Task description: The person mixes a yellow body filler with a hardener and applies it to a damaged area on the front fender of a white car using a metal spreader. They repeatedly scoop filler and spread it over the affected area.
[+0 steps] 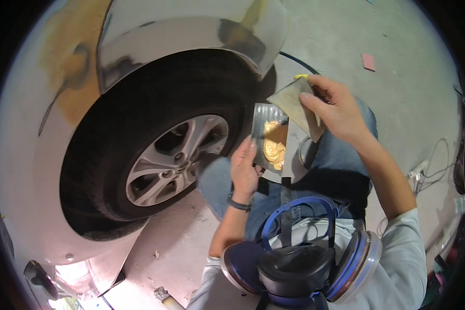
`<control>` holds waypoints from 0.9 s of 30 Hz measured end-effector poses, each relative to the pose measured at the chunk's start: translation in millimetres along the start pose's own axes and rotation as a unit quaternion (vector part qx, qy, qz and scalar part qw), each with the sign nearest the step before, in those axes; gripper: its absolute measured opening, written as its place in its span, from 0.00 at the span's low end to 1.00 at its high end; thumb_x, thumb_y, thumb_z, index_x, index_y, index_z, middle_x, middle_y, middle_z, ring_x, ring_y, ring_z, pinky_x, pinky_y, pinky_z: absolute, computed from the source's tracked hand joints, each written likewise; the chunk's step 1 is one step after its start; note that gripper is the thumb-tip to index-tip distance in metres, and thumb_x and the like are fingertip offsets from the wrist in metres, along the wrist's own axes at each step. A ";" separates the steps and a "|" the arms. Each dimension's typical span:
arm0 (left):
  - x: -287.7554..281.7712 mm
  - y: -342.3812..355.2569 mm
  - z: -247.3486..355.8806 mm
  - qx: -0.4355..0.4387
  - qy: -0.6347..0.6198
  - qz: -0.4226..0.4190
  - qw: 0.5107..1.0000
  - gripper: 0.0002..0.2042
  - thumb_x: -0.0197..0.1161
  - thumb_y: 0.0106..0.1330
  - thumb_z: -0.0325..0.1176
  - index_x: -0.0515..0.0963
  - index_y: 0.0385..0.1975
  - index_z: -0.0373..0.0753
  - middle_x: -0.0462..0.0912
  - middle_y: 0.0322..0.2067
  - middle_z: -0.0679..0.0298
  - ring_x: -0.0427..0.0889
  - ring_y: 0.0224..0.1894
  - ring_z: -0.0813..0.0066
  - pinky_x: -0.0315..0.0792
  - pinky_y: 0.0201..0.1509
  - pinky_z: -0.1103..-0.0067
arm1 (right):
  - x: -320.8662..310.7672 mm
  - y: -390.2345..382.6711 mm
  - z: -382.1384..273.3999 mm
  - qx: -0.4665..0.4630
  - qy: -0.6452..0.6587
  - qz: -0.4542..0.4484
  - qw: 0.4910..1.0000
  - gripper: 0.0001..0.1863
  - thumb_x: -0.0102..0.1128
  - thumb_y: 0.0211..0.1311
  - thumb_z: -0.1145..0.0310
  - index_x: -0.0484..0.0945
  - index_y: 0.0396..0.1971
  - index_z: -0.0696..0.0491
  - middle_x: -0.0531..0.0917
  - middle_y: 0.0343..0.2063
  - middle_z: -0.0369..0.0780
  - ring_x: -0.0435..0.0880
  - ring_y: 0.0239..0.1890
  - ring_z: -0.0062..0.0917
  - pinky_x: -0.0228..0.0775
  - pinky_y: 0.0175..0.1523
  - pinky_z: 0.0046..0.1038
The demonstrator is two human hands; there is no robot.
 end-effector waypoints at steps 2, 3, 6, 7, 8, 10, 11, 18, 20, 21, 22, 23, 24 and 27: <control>24.6 -1.2 26.3 0.055 0.077 -0.044 0.995 0.22 0.51 0.84 0.36 0.71 0.69 0.26 0.84 0.56 0.61 0.83 0.54 0.81 0.76 0.56 0.85 | -7.4 -5.5 15.6 -0.039 -0.092 0.025 0.995 0.17 0.66 0.69 0.64 0.83 0.50 0.60 0.85 0.25 0.40 0.81 0.28 0.17 0.74 0.38 0.25; 34.6 -0.2 32.0 0.042 0.091 -0.059 0.993 0.22 0.51 0.84 0.36 0.71 0.68 0.26 0.84 0.56 0.60 0.82 0.54 0.81 0.75 0.57 0.85 | -10.0 -6.8 20.3 -0.055 -0.096 0.048 0.993 0.17 0.66 0.68 0.64 0.83 0.50 0.60 0.85 0.26 0.43 0.82 0.28 0.19 0.75 0.38 0.26; 58.3 5.4 45.2 0.025 0.114 -0.090 0.989 0.22 0.51 0.84 0.36 0.72 0.68 0.25 0.84 0.57 0.60 0.82 0.55 0.81 0.75 0.57 0.86 | -6.7 -13.9 25.7 -0.087 -0.103 0.077 0.988 0.18 0.66 0.66 0.64 0.84 0.50 0.60 0.86 0.28 0.50 0.85 0.29 0.25 0.77 0.41 0.29; 63.9 8.3 48.0 0.030 0.108 -0.097 0.989 0.22 0.50 0.84 0.36 0.72 0.68 0.26 0.84 0.57 0.60 0.82 0.55 0.81 0.75 0.57 0.85 | -1.5 -19.1 27.8 -0.084 -0.103 0.063 0.989 0.19 0.66 0.66 0.64 0.83 0.51 0.61 0.86 0.29 0.52 0.85 0.30 0.26 0.77 0.41 0.30; 67.7 10.5 50.2 0.035 0.103 -0.103 0.989 0.22 0.50 0.85 0.36 0.72 0.68 0.26 0.84 0.56 0.60 0.82 0.55 0.81 0.75 0.57 0.85 | 3.6 -24.3 29.2 -0.081 -0.103 0.050 0.990 0.20 0.66 0.65 0.64 0.83 0.52 0.61 0.86 0.31 0.54 0.86 0.31 0.28 0.78 0.42 0.31; 61.7 16.1 44.2 0.003 0.108 -0.059 0.992 0.21 0.50 0.85 0.37 0.73 0.66 0.27 0.85 0.51 0.63 0.82 0.45 0.85 0.74 0.44 0.87 | 13.4 -36.9 35.9 -0.049 -0.059 0.021 0.997 0.21 0.66 0.65 0.63 0.84 0.52 0.61 0.87 0.32 0.53 0.88 0.33 0.28 0.78 0.44 0.30; 59.1 18.6 40.9 -0.010 0.110 -0.049 0.993 0.21 0.50 0.85 0.37 0.74 0.66 0.27 0.85 0.48 0.64 0.81 0.40 0.87 0.72 0.39 0.88 | 17.7 -43.2 39.8 -0.028 -0.049 0.006 0.998 0.21 0.66 0.65 0.63 0.84 0.52 0.61 0.88 0.33 0.53 0.88 0.33 0.28 0.78 0.44 0.30; 37.8 27.3 49.1 0.052 0.140 0.041 0.988 0.16 0.51 0.84 0.39 0.76 0.60 0.36 0.78 0.32 0.76 0.60 0.19 0.93 0.54 0.22 0.88 | 16.0 -69.7 26.6 0.017 0.105 -0.038 0.994 0.14 0.67 0.61 0.73 0.86 0.48 0.57 0.88 0.35 0.45 0.88 0.40 0.28 0.79 0.49 0.31; 31.8 16.7 41.3 0.026 0.142 0.099 0.985 0.16 0.51 0.84 0.40 0.74 0.62 0.38 0.79 0.34 0.75 0.62 0.20 0.93 0.55 0.23 0.88 | 10.7 -73.8 -5.5 -0.128 0.060 -0.016 0.990 0.14 0.67 0.57 0.77 0.85 0.45 0.55 0.87 0.38 0.43 0.88 0.42 0.33 0.80 0.52 0.34; 31.7 7.6 28.2 -0.046 0.126 0.096 0.986 0.18 0.51 0.84 0.40 0.71 0.66 0.40 0.80 0.37 0.73 0.67 0.24 0.92 0.59 0.25 0.88 | 16.1 -82.8 -28.4 -0.253 -0.019 -0.019 0.967 0.15 0.67 0.54 0.78 0.85 0.43 0.54 0.86 0.40 0.42 0.87 0.44 0.35 0.80 0.54 0.36; 40.2 -0.7 20.3 -0.061 0.030 0.074 0.995 0.18 0.51 0.84 0.39 0.71 0.66 0.38 0.82 0.42 0.68 0.78 0.34 0.87 0.71 0.34 0.86 | 26.8 -93.0 -43.1 -0.351 -0.112 -0.030 0.929 0.16 0.68 0.51 0.79 0.84 0.42 0.53 0.85 0.42 0.41 0.87 0.45 0.37 0.80 0.56 0.38; 48.1 -5.6 24.3 -0.034 -0.028 0.041 0.998 0.18 0.51 0.84 0.39 0.70 0.66 0.37 0.83 0.46 0.66 0.81 0.40 0.83 0.75 0.41 0.82 | 43.3 -103.1 -48.9 -0.416 -0.161 -0.068 0.892 0.16 0.67 0.49 0.76 0.85 0.42 0.54 0.84 0.48 0.42 0.83 0.50 0.42 0.77 0.65 0.46; 56.0 -11.9 26.4 -0.021 -0.085 0.009 0.996 0.19 0.50 0.84 0.39 0.70 0.66 0.36 0.84 0.49 0.63 0.84 0.47 0.79 0.79 0.49 0.79 | 53.3 -111.7 -52.0 -0.471 -0.194 -0.075 0.857 0.16 0.65 0.52 0.75 0.86 0.44 0.53 0.83 0.50 0.44 0.83 0.53 0.42 0.71 0.71 0.52; 46.9 -25.8 36.0 -0.033 -0.080 0.024 0.996 0.22 0.55 0.81 0.36 0.69 0.69 0.33 0.82 0.58 0.56 0.85 0.56 0.68 0.83 0.56 0.72 | 49.7 -108.3 -45.1 -0.496 -0.201 -0.039 0.844 0.20 0.64 0.51 0.73 0.88 0.48 0.52 0.83 0.50 0.44 0.82 0.54 0.41 0.70 0.71 0.53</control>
Point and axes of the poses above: each hand's wrist, its own y-axis towards the middle knuckle, its own x-axis out of the palm, z = x × y, the point moved 9 cm from there along y, towards the middle knuckle
